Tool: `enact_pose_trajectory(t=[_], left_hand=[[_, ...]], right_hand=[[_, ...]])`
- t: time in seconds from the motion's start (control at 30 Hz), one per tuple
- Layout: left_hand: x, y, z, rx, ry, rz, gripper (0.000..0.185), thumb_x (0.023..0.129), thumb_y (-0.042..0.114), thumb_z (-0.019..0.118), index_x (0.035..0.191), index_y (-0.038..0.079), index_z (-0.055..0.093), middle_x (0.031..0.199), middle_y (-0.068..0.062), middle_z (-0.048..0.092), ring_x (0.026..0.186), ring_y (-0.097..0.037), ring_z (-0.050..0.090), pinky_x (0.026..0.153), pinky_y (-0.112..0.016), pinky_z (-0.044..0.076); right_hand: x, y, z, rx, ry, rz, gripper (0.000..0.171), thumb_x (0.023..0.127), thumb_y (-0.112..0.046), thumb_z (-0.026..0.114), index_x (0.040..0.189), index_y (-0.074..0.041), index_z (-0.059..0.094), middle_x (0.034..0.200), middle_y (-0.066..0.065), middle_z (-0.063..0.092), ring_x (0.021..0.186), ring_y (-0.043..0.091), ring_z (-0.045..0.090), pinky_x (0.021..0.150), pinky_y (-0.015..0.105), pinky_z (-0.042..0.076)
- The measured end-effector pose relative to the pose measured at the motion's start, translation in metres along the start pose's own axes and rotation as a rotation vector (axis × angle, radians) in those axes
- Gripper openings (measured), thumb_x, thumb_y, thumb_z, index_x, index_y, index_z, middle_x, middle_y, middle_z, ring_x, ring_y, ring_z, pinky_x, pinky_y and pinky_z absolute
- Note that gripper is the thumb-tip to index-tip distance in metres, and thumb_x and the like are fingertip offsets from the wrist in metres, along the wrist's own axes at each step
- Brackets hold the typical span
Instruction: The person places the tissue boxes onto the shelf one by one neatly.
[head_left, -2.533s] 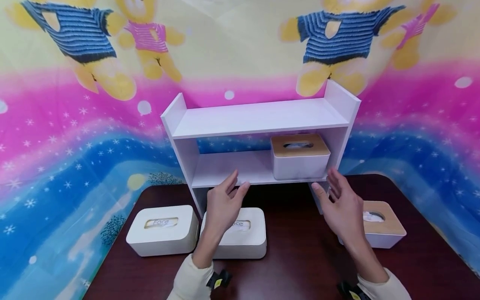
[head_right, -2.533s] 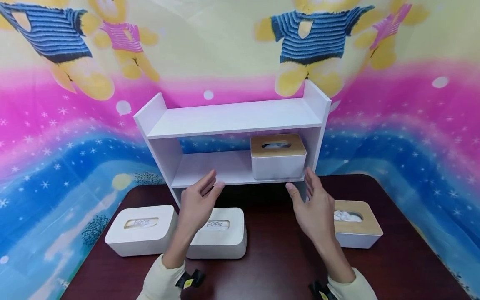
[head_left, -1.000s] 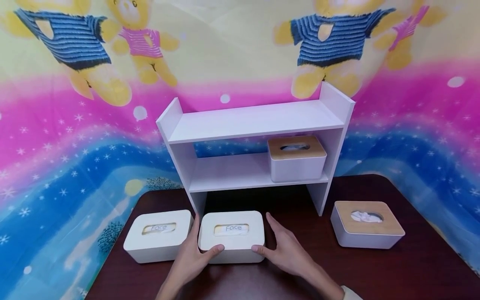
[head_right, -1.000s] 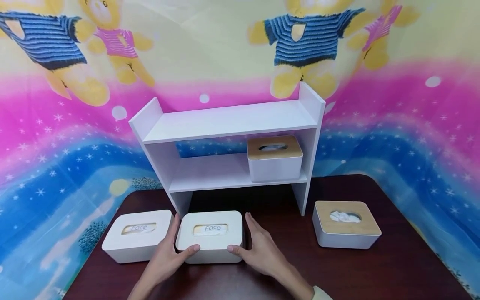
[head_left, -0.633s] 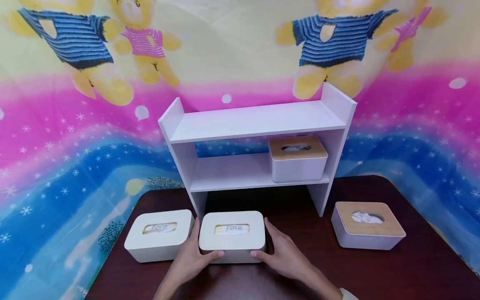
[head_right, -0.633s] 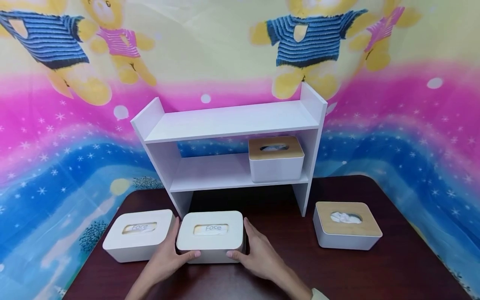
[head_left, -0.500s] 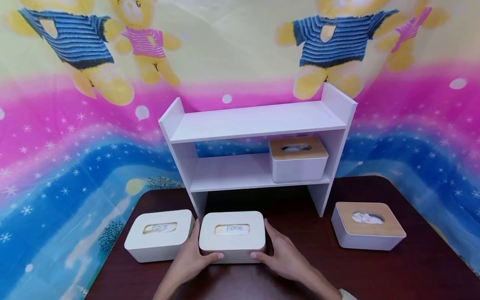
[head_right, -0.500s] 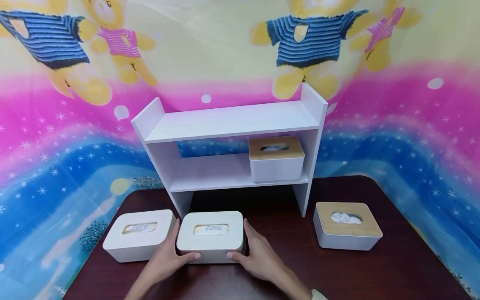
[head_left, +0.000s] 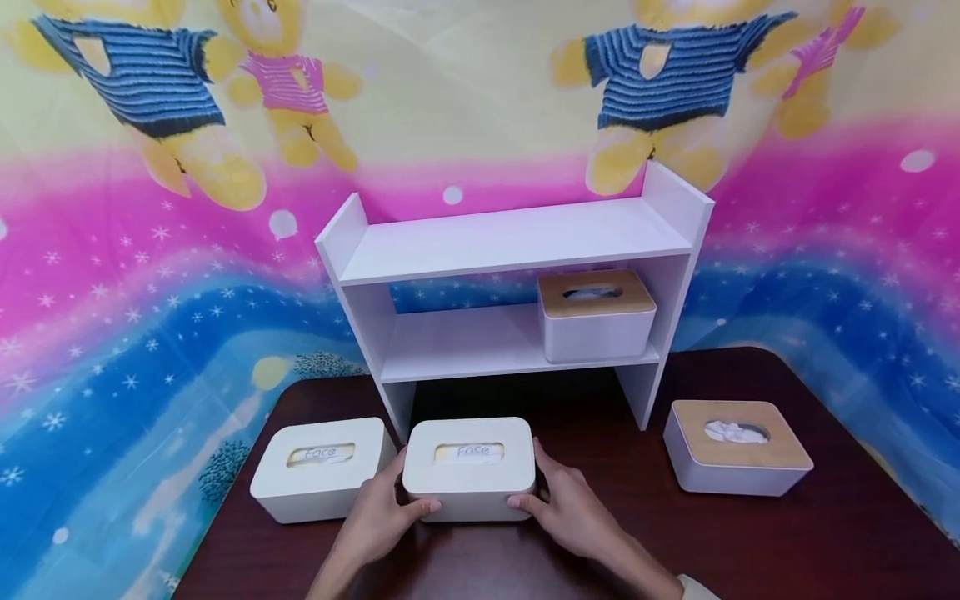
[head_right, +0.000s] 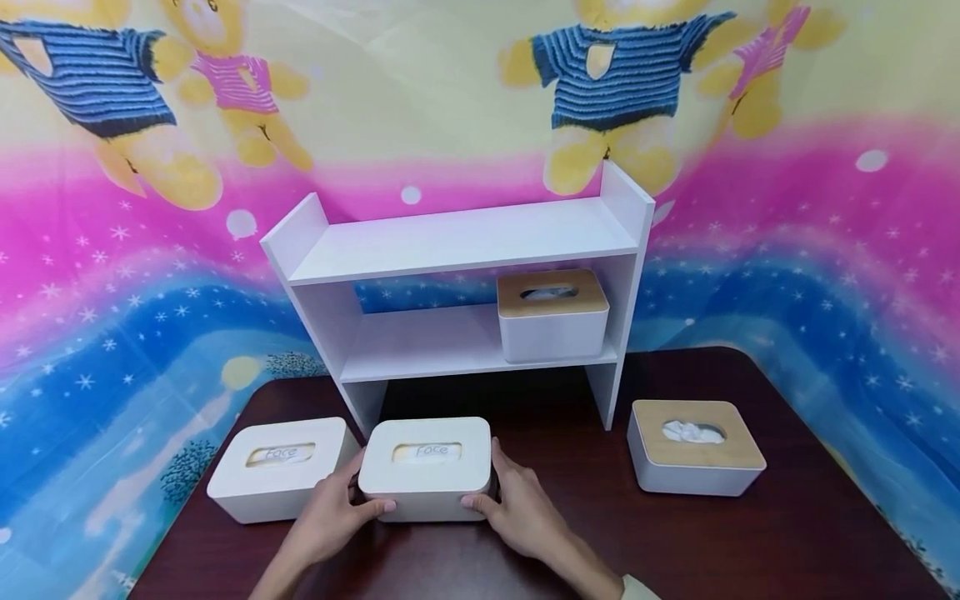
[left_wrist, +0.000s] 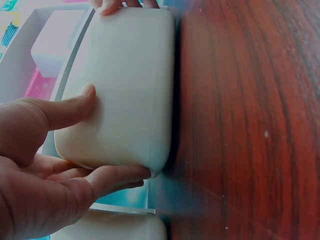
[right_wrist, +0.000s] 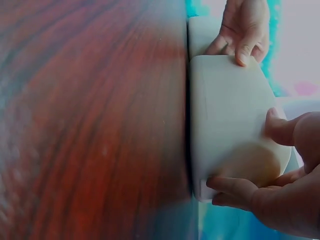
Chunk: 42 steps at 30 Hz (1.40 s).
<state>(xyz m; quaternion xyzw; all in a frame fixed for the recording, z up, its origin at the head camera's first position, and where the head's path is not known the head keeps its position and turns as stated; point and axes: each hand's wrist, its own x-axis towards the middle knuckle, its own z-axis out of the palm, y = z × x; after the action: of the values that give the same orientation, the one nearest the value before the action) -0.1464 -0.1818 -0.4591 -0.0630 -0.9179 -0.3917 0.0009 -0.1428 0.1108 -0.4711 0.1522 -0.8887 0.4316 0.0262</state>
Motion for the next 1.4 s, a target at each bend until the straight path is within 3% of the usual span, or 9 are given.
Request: enact_pose_trajectory(t=[0.13, 0.23, 0.27, 0.33, 0.4, 0.53, 0.7, 1.17, 1.4], left_hand=[[0.000, 0.002, 0.001, -0.008, 0.017, 0.012, 0.088, 0.087, 0.026, 0.091, 0.162, 0.011, 0.049, 0.146, -0.018, 0.068, 0.135, -0.031, 0.065, 0.105, -0.049, 0.056], [0.000, 0.004, 0.001, -0.039, 0.019, 0.009, 0.086, 0.088, 0.024, 0.090, 0.162, 0.009, 0.048, 0.149, -0.020, 0.066, 0.136, -0.032, 0.065, 0.104, -0.046, 0.058], [0.000, 0.005, 0.001, -0.049, 0.020, 0.010, 0.086, 0.088, 0.023, 0.090, 0.162, 0.008, 0.048, 0.149, -0.022, 0.065, 0.136, -0.032, 0.065, 0.103, -0.046, 0.058], [-0.001, 0.006, 0.000, -0.078, 0.017, 0.010, 0.086, 0.089, 0.022, 0.089, 0.162, 0.004, 0.047, 0.153, -0.025, 0.060, 0.137, -0.036, 0.063, 0.103, -0.046, 0.059], [-0.002, 0.008, -0.001, -0.109, 0.016, 0.010, 0.085, 0.090, 0.022, 0.088, 0.161, 0.002, 0.046, 0.156, -0.027, 0.056, 0.138, -0.039, 0.062, 0.103, -0.046, 0.059], [-0.003, 0.010, -0.003, -0.139, 0.022, 0.013, 0.082, 0.092, 0.021, 0.086, 0.161, 0.002, 0.046, 0.159, -0.025, 0.051, 0.141, -0.040, 0.058, 0.105, -0.048, 0.057], [-0.004, 0.012, -0.006, -0.132, 0.037, 0.032, 0.078, 0.093, 0.023, 0.084, 0.159, 0.003, 0.048, 0.155, -0.024, 0.055, 0.141, -0.037, 0.057, 0.105, -0.046, 0.058], [-0.009, 0.027, -0.011, -0.246, 0.102, 0.042, 0.068, 0.092, 0.016, 0.084, 0.153, 0.002, 0.055, 0.150, -0.024, 0.059, 0.133, -0.026, 0.059, 0.082, -0.021, 0.060], [-0.012, 0.035, -0.013, -0.300, 0.143, 0.031, 0.065, 0.092, 0.014, 0.084, 0.151, 0.006, 0.059, 0.148, -0.021, 0.061, 0.128, -0.020, 0.062, 0.070, -0.018, 0.057]], right_hand=[[0.001, -0.001, -0.002, 0.014, 0.026, 0.038, 0.094, 0.093, -0.033, 0.084, 0.162, 0.008, 0.035, 0.157, 0.026, 0.054, 0.090, 0.004, 0.067, 0.099, 0.036, 0.058], [0.001, -0.002, -0.004, 0.017, 0.049, 0.052, 0.092, 0.093, -0.030, 0.084, 0.162, 0.007, 0.037, 0.159, 0.025, 0.052, 0.125, 0.013, 0.063, 0.106, 0.043, 0.057], [0.001, -0.002, -0.005, 0.022, 0.055, 0.055, 0.091, 0.092, -0.029, 0.084, 0.161, 0.007, 0.037, 0.159, 0.025, 0.052, 0.126, 0.015, 0.063, 0.105, 0.043, 0.057], [0.001, -0.003, -0.007, 0.026, 0.064, 0.063, 0.090, 0.092, -0.027, 0.084, 0.161, 0.006, 0.038, 0.159, 0.025, 0.053, 0.116, 0.014, 0.068, 0.099, 0.038, 0.058], [0.001, -0.005, -0.009, 0.034, 0.069, 0.073, 0.089, 0.092, -0.025, 0.084, 0.162, 0.005, 0.037, 0.151, 0.025, 0.061, 0.088, 0.008, 0.068, 0.087, 0.031, 0.057], [0.001, -0.006, -0.013, 0.056, 0.066, 0.089, 0.088, 0.093, -0.024, 0.083, 0.163, 0.002, 0.036, 0.113, 0.021, 0.075, 0.050, 0.002, 0.036, 0.069, 0.023, 0.049], [0.001, -0.009, -0.018, 0.049, 0.070, 0.103, 0.087, 0.093, -0.024, 0.083, 0.163, -0.001, 0.036, 0.079, 0.004, 0.061, 0.047, 0.001, 0.034, 0.060, 0.022, 0.044], [-0.002, -0.023, -0.031, 0.018, 0.116, 0.100, 0.082, 0.093, -0.023, 0.082, 0.163, -0.006, 0.042, 0.071, -0.002, 0.054, 0.047, 0.001, 0.036, 0.056, 0.022, 0.043], [-0.005, -0.029, -0.039, 0.018, 0.164, 0.050, 0.079, 0.093, -0.025, 0.082, 0.160, -0.005, 0.047, 0.065, -0.006, 0.052, 0.046, -0.001, 0.035, 0.051, 0.022, 0.041]])
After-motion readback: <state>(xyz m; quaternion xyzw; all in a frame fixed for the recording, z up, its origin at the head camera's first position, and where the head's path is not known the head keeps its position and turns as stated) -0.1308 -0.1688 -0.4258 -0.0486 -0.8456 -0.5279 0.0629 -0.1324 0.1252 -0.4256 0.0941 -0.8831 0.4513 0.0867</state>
